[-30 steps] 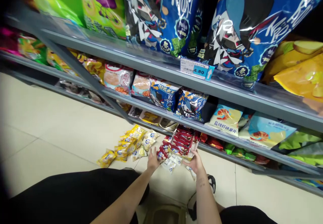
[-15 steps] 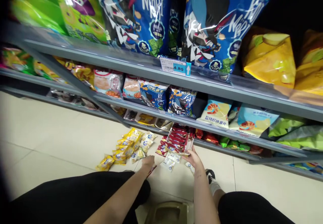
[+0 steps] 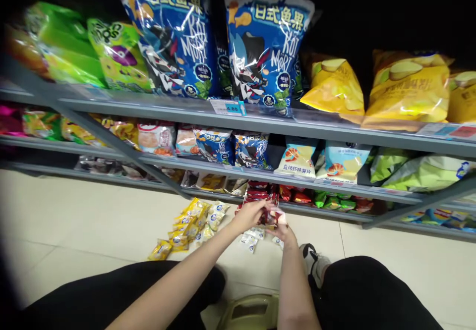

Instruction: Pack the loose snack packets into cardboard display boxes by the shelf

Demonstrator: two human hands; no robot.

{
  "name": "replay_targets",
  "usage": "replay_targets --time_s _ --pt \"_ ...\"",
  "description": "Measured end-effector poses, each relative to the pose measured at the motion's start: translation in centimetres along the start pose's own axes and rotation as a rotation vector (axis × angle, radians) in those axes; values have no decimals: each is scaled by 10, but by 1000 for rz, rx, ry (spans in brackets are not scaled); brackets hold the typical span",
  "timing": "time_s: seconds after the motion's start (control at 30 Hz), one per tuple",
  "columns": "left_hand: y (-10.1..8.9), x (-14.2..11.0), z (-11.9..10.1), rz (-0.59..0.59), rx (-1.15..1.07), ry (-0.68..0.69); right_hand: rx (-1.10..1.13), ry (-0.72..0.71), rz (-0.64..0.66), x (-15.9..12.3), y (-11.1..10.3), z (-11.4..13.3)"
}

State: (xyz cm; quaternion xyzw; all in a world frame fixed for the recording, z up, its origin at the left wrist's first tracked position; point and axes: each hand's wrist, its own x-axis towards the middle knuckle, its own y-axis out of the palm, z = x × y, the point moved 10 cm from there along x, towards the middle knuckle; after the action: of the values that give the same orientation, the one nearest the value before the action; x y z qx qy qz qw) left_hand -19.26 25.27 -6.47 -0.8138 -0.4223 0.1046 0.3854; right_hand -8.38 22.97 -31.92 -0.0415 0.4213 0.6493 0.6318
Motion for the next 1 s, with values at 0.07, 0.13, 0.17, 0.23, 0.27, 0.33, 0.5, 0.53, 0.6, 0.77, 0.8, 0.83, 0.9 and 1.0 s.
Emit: replay_targets --time_s 0.07,0.13,0.17,0.23,0.27,0.33,0.5,0.53,0.6,0.77,0.8,0.83,0.9,1.0 --pt "20 7 -1 13 134 82 17 13 -18 2 -3 -3" --pt "40 12 5 95 246 176 37 8 -18 2 -3 -5" --pt "47 13 9 131 306 220 46 3 -13 1 -2 -5" --pt "53 15 16 165 448 305 56 -1 8 0 1 -6" --pt "54 15 18 166 517 346 58 0 22 -2 2 -7" --pt "58 15 20 165 603 420 65 3 64 -4 5 -8" --pt "86 16 25 210 641 431 113 -3 179 -14 9 -8" --pt "90 16 27 208 639 406 144 -7 214 -17 10 -7" --pt "96 17 31 193 630 356 254 -7 289 -21 14 -5" --pt "93 18 40 132 554 206 354 -3 265 -19 12 -4" --pt "91 18 41 115 533 174 305 0 226 -17 10 -5" --pt "89 17 41 99 518 143 250 7 188 -15 8 -7" --pt "80 13 43 9 457 34 160 16 132 -10 5 -9" --pt "57 1 53 -224 268 -214 90 8 100 -4 4 -8"
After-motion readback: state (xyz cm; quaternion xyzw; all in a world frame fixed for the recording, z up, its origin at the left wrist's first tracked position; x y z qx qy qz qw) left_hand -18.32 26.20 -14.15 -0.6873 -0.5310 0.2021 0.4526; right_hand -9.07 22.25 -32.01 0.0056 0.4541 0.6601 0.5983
